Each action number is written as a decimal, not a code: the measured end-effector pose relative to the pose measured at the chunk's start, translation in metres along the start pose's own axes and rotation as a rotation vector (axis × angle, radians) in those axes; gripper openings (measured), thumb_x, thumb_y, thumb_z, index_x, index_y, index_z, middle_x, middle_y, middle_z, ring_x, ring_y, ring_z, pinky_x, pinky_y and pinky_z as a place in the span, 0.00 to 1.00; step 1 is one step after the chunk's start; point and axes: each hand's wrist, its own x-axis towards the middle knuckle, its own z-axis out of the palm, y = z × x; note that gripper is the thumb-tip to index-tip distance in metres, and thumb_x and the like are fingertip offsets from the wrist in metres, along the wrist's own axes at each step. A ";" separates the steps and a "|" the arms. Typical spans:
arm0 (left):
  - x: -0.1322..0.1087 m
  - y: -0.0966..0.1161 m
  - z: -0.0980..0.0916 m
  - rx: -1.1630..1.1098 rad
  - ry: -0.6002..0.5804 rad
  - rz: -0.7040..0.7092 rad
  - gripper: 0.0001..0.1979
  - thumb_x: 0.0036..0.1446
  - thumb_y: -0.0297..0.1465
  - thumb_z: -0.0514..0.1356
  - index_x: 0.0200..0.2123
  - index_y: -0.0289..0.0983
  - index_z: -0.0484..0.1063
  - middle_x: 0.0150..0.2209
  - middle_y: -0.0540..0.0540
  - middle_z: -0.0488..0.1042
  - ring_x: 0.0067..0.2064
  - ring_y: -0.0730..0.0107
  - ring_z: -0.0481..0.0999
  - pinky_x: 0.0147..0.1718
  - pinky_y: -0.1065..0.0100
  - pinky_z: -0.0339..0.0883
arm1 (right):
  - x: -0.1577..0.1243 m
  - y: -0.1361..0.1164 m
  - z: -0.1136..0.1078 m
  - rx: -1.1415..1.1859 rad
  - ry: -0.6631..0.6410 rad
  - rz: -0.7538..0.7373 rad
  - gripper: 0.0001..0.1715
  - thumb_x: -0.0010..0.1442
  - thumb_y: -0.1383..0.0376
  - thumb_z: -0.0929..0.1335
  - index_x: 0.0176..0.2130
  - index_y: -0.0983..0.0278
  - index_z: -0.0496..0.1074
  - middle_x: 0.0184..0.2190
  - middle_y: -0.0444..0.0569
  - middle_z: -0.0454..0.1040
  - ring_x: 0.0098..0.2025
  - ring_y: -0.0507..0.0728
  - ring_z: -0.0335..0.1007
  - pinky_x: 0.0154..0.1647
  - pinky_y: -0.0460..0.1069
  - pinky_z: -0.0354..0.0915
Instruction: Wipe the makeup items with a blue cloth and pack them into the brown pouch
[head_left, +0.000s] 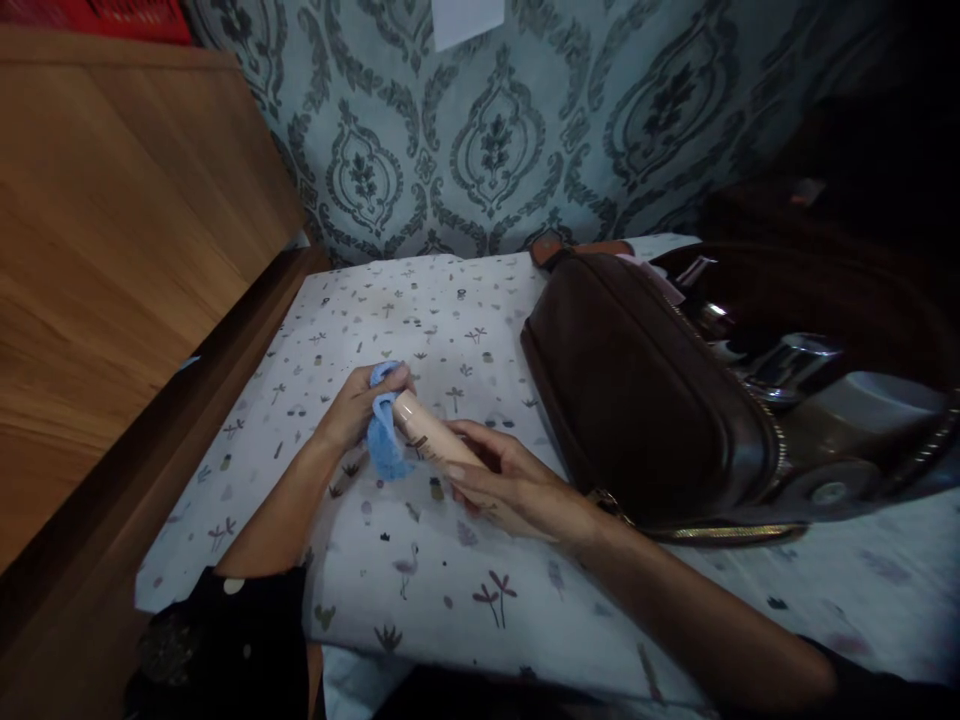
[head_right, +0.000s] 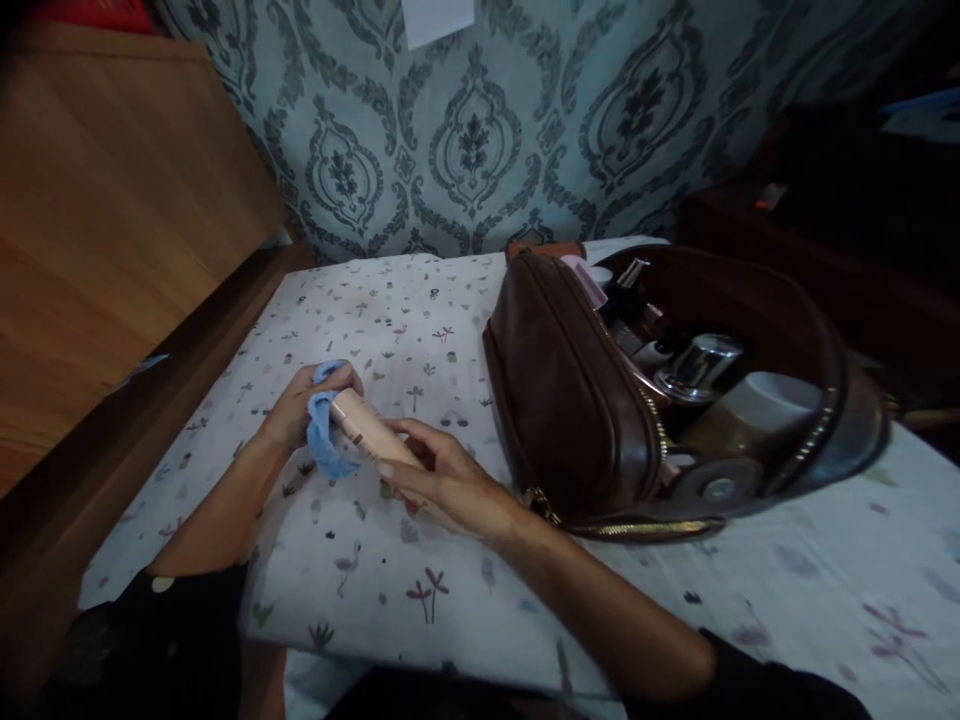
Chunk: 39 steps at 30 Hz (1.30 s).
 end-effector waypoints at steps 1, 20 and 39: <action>0.000 0.000 -0.001 0.016 -0.029 0.009 0.24 0.54 0.53 0.61 0.31 0.36 0.74 0.19 0.54 0.61 0.21 0.75 0.60 0.20 0.71 0.54 | 0.000 0.000 0.000 0.010 0.002 0.004 0.31 0.56 0.57 0.74 0.56 0.63 0.68 0.28 0.41 0.67 0.25 0.48 0.63 0.23 0.44 0.63; 0.000 -0.003 -0.012 -0.007 -0.280 0.119 0.27 0.50 0.52 0.66 0.45 0.38 0.75 0.36 0.47 0.71 0.34 0.70 0.69 0.34 0.70 0.64 | 0.000 -0.002 -0.002 0.179 0.008 0.153 0.30 0.52 0.52 0.75 0.47 0.62 0.64 0.33 0.51 0.79 0.31 0.56 0.76 0.33 0.49 0.70; -0.006 -0.011 0.021 0.270 0.091 0.355 0.26 0.66 0.53 0.47 0.50 0.38 0.69 0.44 0.43 0.71 0.47 0.61 0.71 0.50 0.63 0.66 | 0.000 0.003 0.000 0.329 0.004 0.179 0.23 0.58 0.52 0.73 0.45 0.64 0.68 0.30 0.48 0.78 0.29 0.55 0.77 0.30 0.48 0.73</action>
